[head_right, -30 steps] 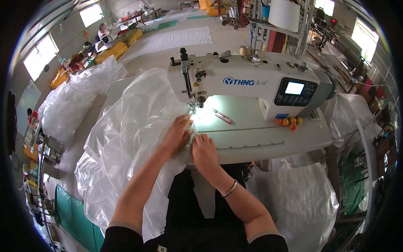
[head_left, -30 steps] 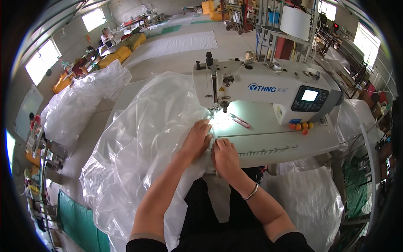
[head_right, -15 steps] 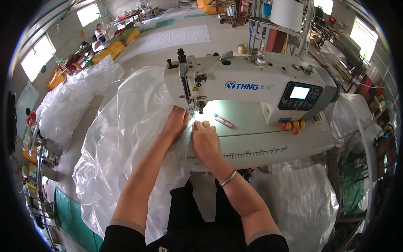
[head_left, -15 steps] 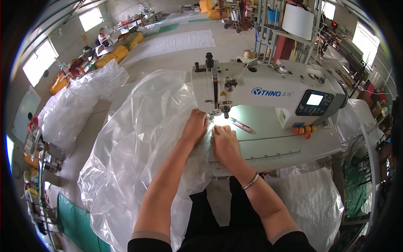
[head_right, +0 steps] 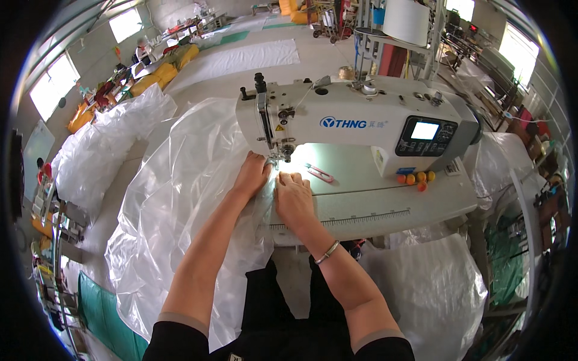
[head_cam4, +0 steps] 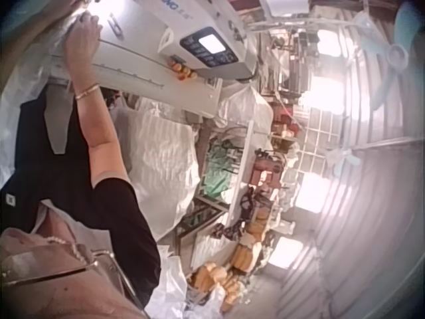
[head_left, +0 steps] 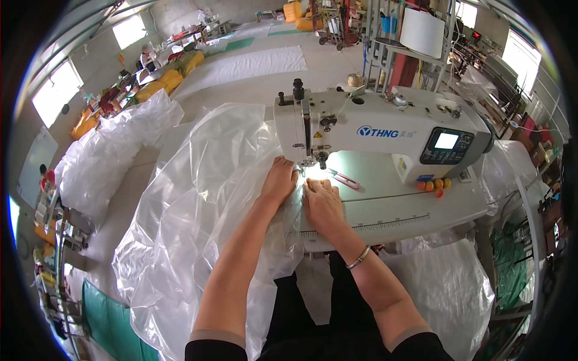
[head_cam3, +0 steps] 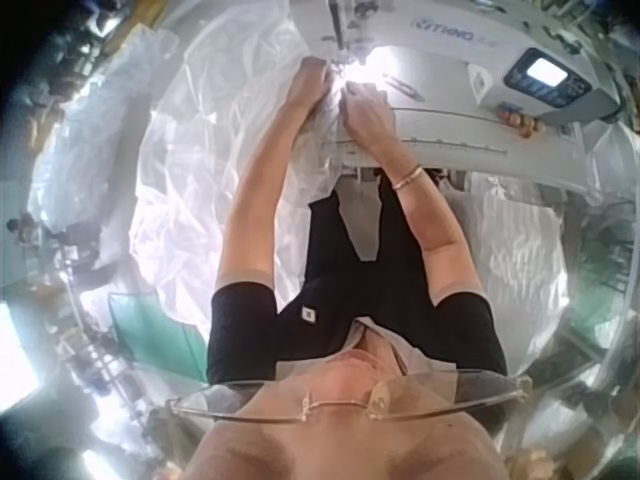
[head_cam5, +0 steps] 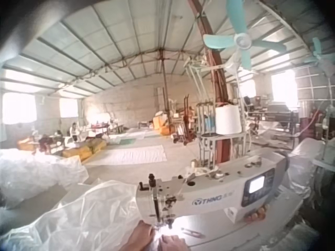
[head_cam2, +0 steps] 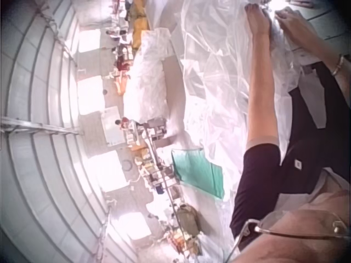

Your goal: The person aligns and sews large white plastic sheets using an industrial sewing machine. They repeatedly position the material under the needle, guide it through the machine, and trim excess thread with scissors. The process involves handling the plastic with both hands to maintain alignment during stitching.

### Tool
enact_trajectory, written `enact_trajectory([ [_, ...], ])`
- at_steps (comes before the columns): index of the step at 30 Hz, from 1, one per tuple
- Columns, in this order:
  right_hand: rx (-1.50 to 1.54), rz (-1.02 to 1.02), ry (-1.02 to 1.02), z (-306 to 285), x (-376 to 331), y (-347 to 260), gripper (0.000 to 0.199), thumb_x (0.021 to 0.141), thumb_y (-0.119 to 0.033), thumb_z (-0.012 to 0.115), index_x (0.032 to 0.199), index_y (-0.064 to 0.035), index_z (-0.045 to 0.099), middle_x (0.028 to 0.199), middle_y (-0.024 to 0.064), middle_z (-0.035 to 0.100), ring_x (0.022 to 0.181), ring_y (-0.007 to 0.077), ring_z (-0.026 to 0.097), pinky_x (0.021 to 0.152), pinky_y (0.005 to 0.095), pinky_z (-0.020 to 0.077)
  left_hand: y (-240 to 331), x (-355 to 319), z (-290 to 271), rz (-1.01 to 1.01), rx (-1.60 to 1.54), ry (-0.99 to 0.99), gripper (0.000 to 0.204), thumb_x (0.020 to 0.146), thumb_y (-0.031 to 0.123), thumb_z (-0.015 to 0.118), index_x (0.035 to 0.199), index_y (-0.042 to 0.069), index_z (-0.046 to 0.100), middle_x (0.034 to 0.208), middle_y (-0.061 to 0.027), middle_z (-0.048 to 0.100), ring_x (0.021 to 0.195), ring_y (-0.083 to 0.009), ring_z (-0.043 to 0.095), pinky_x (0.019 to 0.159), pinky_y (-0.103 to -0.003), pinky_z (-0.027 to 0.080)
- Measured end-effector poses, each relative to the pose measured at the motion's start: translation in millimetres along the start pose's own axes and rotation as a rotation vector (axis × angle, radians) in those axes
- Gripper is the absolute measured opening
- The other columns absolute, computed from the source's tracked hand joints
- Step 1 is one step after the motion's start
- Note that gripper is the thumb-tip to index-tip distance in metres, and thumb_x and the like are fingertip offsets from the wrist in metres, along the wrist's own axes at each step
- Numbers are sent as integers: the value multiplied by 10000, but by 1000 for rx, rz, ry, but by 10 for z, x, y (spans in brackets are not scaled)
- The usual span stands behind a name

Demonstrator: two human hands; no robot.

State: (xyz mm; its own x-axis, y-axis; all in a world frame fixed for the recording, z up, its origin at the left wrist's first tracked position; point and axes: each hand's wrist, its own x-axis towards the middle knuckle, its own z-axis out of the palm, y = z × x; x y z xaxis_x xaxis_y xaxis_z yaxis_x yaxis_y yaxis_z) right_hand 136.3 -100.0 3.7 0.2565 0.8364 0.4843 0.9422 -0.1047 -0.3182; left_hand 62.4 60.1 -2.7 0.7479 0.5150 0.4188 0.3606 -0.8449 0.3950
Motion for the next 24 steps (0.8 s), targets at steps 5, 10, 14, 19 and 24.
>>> enact_trajectory([
  [5, -6, 11, 49, 71, 13, 6, 283, 875, -152, 530, 1101, -15, 631, 1187, 92, 607, 1098, 240, 507, 880, 384, 399, -10, 17, 13, -13, 7, 9, 280, 813, 82, 564, 1062, -42, 594, 1110, -208, 597, 1127, -377, 492, 992, -426, 414],
  [10, 277, 149, 252, 124, 1, 128, 228, 827, -121, 603, 1001, 20, 647, 1002, 150, 640, 948, 310, 576, 824, 416, 448, -223, 116, -118, -64, -68, -141, 247, 790, 68, 578, 1020, 13, 650, 1079, -195, 628, 1072, -373, 546, 937, -441, 451],
  [14, 335, 336, 173, 21, 32, 107, 190, 781, -157, 685, 817, 23, 638, 850, 173, 619, 820, 339, 608, 739, 417, 488, -346, 359, -800, -41, -186, -88, 226, 758, 43, 582, 952, 57, 696, 1007, -196, 659, 952, -369, 613, 875, -441, 481],
  [19, 87, 339, 78, -25, 183, -40, 231, 744, -210, 743, 740, -22, 609, 772, 126, 605, 782, 304, 619, 660, 399, 485, -907, 57, -1372, 37, 336, -80, 389, 840, 167, 614, 1227, 124, 604, 1312, -98, 554, 1307, -319, 406, 1059, -463, 345],
  [24, 10, 259, 229, 135, 180, -85, 197, 710, -194, 765, 728, -54, 627, 776, 113, 605, 778, 288, 623, 648, 405, 500, -1688, -416, -1105, -111, 276, -335, 452, 883, 238, 573, 1324, 146, 532, 1407, -92, 473, 1334, -341, 375, 1091, -454, 321],
])
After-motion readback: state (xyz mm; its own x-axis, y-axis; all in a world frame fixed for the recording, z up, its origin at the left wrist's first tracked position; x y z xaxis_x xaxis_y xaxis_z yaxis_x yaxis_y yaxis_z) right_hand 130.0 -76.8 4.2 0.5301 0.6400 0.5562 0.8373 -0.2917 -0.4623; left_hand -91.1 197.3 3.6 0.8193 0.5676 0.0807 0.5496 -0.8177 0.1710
